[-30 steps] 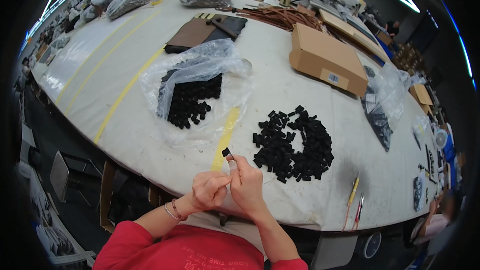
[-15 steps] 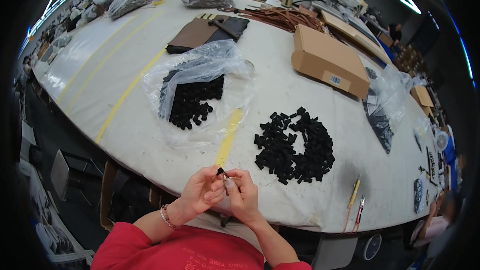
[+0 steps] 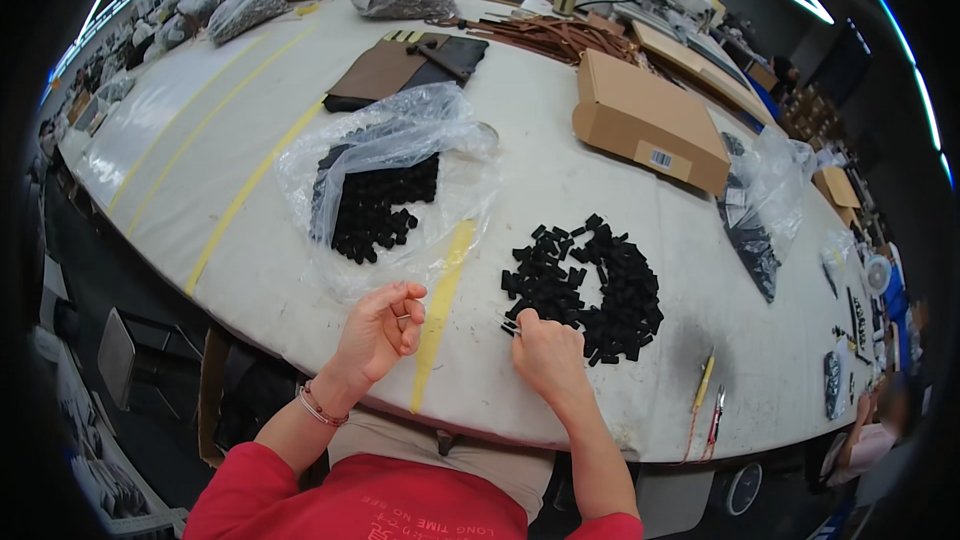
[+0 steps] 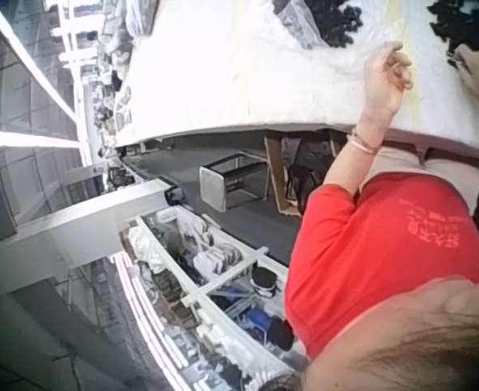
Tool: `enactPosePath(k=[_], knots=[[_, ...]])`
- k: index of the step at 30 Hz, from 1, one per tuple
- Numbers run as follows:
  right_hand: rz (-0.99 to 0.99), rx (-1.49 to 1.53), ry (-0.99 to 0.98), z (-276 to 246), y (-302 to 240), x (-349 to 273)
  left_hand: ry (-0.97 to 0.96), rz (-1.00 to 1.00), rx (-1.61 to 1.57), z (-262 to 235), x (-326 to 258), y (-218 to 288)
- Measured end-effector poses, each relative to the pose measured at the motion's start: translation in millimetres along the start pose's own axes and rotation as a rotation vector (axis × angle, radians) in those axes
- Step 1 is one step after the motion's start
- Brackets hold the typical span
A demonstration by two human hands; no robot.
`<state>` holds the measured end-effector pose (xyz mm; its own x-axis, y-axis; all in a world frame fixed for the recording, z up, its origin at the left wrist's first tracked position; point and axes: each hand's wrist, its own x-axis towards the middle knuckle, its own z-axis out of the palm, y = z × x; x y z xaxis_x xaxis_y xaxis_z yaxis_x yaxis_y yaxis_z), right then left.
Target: The person assembles small black plastic buckles by hand.
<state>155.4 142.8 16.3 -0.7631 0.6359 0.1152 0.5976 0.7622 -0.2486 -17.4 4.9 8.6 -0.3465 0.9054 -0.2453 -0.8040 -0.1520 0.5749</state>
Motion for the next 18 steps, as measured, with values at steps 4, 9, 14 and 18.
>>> enactPosePath(k=[4, 9, 14, 18], knots=[[0.043, 0.363, 0.13, 3, -1, -2, -0.021, 0.005, 0.2, 5, -2, -10], [0.173, 1.089, 0.084, -2, -40, -15, -0.121, 0.021, 0.35, 25, -7, -34], [0.207, 1.305, -0.114, -10, -39, -18, -0.188, 0.006, 0.277, 14, -6, -28], [0.269, 1.438, -0.296, -14, -34, -16, -0.274, -0.093, 0.276, 13, -7, -21]])
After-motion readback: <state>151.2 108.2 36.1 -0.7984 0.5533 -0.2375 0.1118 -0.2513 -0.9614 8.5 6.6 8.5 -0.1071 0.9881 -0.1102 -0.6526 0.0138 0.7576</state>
